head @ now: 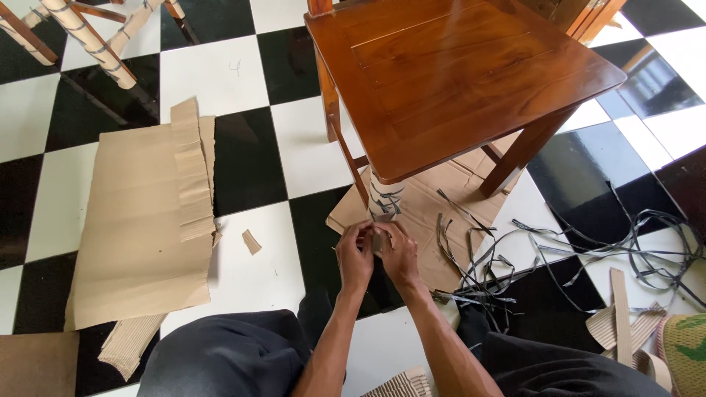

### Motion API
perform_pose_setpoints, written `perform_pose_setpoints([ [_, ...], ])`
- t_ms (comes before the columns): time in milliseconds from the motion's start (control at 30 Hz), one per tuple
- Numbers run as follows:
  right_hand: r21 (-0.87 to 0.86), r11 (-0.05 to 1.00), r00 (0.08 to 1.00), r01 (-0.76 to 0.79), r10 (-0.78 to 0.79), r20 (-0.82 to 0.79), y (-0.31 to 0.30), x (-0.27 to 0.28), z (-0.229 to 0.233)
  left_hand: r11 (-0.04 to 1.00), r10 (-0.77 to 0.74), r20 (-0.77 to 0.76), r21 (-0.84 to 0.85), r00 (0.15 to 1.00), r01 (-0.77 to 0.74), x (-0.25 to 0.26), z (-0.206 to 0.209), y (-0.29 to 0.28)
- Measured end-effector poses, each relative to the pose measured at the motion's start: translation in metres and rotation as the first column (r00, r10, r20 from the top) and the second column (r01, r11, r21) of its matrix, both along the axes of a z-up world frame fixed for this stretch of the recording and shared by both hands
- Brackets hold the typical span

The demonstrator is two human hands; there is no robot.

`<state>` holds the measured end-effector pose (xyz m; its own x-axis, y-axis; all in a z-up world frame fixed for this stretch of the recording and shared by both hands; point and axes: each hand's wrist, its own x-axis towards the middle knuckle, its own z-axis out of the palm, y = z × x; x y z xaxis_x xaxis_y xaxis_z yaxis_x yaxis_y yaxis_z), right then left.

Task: Wrapping a wooden chair leg with cardboard and securing it with plastic ties for protection.

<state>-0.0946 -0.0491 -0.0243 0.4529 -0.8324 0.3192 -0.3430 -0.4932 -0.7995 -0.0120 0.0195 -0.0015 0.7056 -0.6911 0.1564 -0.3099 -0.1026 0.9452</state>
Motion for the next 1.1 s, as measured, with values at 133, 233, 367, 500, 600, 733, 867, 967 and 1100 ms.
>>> perform_pose_setpoints([
  [133, -0.033, 0.999, 1.0, 0.015, -0.015, -0.01, 0.001, 0.0, 0.0, 0.999, 0.011, -0.075, 0.033, 0.997, -0.008, -0.001, -0.006, 0.001],
  [233, -0.092, 0.996, 1.0, 0.021, -0.022, -0.013, 0.0, 0.0, -0.002, 0.999, -0.033, -0.038, 0.015, 0.999, 0.034, 0.002, 0.0, 0.001],
  [367, -0.143, 0.989, 0.998, 0.043, -0.049, -0.035, 0.001, 0.0, -0.002, 0.986, -0.152, 0.134, 0.095, 0.979, 0.14, 0.008, 0.013, -0.002],
  [500, -0.139, 0.987, 0.994, 0.086, -0.095, -0.058, -0.003, -0.004, -0.027, 0.95, -0.245, 0.28, 0.258, 0.928, 0.173, 0.027, -0.024, -0.013],
  [600, -0.122, 0.988, 0.991, 0.098, -0.108, -0.076, 0.003, -0.002, -0.005, 0.941, -0.209, 0.314, 0.323, 0.926, 0.102, 0.028, -0.014, -0.017],
  [733, -0.105, 0.988, 0.99, 0.114, -0.121, -0.065, -0.001, -0.002, -0.016, 0.927, -0.201, 0.339, 0.37, 0.919, 0.067, 0.026, -0.021, -0.019],
  [867, -0.102, 0.988, 0.991, 0.112, -0.118, -0.057, 0.003, 0.0, -0.005, 0.933, -0.194, 0.316, 0.352, 0.929, 0.075, 0.021, -0.018, -0.015],
  [967, -0.13, 0.985, 0.991, 0.111, -0.119, -0.059, 0.001, 0.002, -0.003, 0.925, -0.198, 0.284, 0.371, 0.938, 0.083, 0.02, -0.027, -0.018],
  [1100, -0.142, 0.985, 0.991, 0.097, -0.109, -0.078, -0.004, 0.002, -0.006, 0.936, -0.197, 0.142, 0.322, 0.97, 0.143, 0.02, -0.036, -0.019],
])
